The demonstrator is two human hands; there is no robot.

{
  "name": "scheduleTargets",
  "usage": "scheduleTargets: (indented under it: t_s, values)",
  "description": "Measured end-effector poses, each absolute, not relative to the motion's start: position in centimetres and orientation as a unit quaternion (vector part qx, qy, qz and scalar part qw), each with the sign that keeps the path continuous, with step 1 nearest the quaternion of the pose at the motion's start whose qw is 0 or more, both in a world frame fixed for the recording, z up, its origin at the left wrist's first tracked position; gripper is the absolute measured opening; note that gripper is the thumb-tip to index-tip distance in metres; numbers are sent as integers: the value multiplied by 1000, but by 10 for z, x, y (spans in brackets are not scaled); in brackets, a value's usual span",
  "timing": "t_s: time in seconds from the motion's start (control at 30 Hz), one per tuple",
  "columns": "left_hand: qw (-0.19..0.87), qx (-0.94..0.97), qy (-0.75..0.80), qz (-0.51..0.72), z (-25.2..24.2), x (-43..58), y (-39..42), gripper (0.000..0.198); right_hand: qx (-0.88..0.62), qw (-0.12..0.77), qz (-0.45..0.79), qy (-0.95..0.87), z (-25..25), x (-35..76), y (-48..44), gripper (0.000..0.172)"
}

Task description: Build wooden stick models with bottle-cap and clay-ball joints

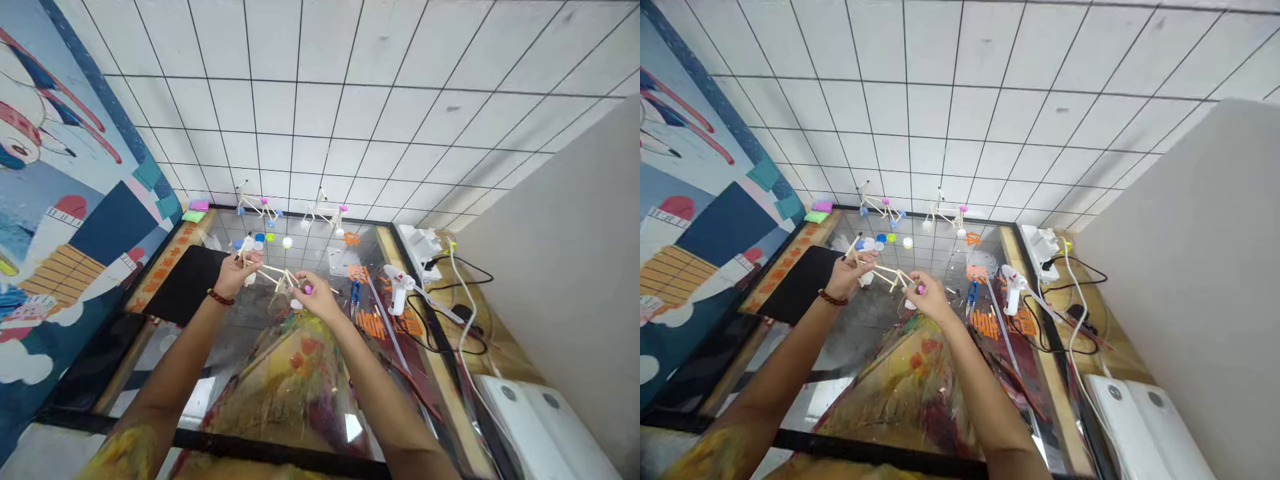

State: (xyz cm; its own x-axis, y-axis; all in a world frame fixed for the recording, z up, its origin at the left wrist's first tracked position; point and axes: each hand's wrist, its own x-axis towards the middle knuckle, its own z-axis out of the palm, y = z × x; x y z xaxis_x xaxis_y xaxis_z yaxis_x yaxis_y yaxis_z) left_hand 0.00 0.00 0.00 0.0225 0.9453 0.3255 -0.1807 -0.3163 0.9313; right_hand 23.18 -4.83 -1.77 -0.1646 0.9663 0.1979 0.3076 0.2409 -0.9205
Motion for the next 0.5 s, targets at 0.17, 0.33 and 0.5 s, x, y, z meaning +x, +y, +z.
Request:
scheduleTargets:
  t_s: [0.17, 0.33, 0.5]
  values:
    - [471, 537, 356, 603, -1, -1, -1, 16, -493, 424, 377, -660, -21, 233, -48, 32]
    - [477, 536, 353, 600, -1, 1, -2, 15, -499, 411, 375, -665, -16, 235, -48, 33]
    - [482, 533, 352, 600, -2, 1, -3, 15, -494, 412, 367, -672, -14, 235, -47, 35]
